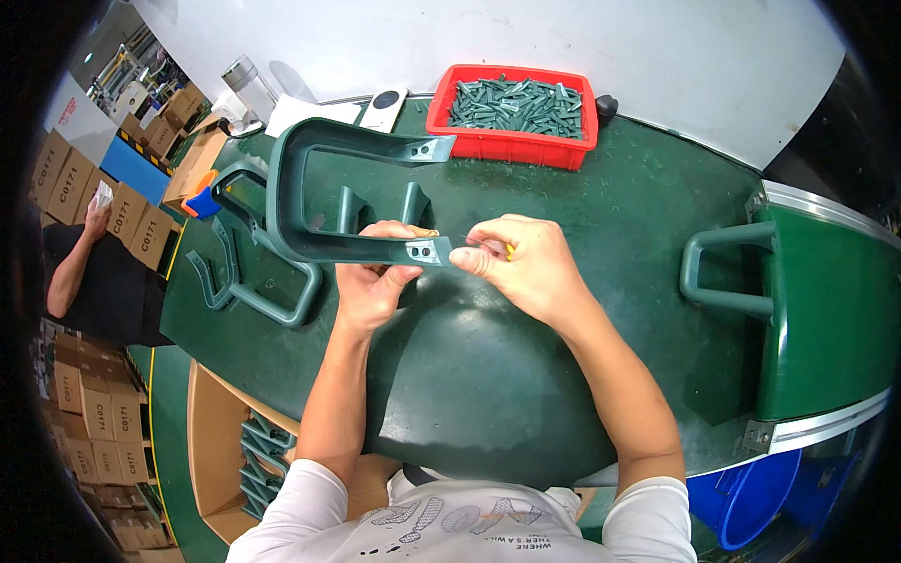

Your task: The person is inspecting and trimming excess plastic from green U-shaped components using a small blade or pick.

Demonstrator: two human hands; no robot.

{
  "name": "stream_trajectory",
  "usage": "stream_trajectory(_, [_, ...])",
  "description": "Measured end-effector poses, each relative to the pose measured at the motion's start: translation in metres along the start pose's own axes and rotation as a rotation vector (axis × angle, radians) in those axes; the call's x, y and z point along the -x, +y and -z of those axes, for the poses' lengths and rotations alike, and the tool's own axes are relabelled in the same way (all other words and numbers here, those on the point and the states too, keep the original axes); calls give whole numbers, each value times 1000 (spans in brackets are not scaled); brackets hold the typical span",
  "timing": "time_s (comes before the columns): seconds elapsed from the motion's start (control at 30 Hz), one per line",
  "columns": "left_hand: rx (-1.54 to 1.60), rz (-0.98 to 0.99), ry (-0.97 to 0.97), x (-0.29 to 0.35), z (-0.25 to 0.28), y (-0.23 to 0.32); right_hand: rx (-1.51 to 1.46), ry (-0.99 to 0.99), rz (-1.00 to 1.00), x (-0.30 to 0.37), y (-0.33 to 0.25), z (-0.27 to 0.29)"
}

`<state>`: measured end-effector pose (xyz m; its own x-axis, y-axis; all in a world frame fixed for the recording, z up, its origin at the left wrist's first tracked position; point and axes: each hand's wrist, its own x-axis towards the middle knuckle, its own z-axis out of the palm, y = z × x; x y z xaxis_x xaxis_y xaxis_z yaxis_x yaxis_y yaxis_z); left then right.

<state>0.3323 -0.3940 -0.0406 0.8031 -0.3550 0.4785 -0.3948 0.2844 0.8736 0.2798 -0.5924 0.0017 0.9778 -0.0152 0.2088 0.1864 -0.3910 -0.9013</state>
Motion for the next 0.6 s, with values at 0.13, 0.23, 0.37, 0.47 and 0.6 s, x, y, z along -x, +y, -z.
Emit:
stream_trajectory(0.13, [-21,-12,-39,-1,-5,4,-304,-135,-185,5,4,-7])
stream_trajectory(0.23, [-133,-184,-48,-5,-4,1,-312,-198,-154,7,-4,-6])
stream_trajectory(0.37, [18,-130,70,-4,0,1,-85,-98,117,7,-5,-7])
stream_trajectory(0.47, [183,-73,126,-4,2,4,-41,-20,204,8,-2,-11])
stream_trajectory(0.6, [214,-82,137,-5,5,4,-19,1,249,7,4,-11])
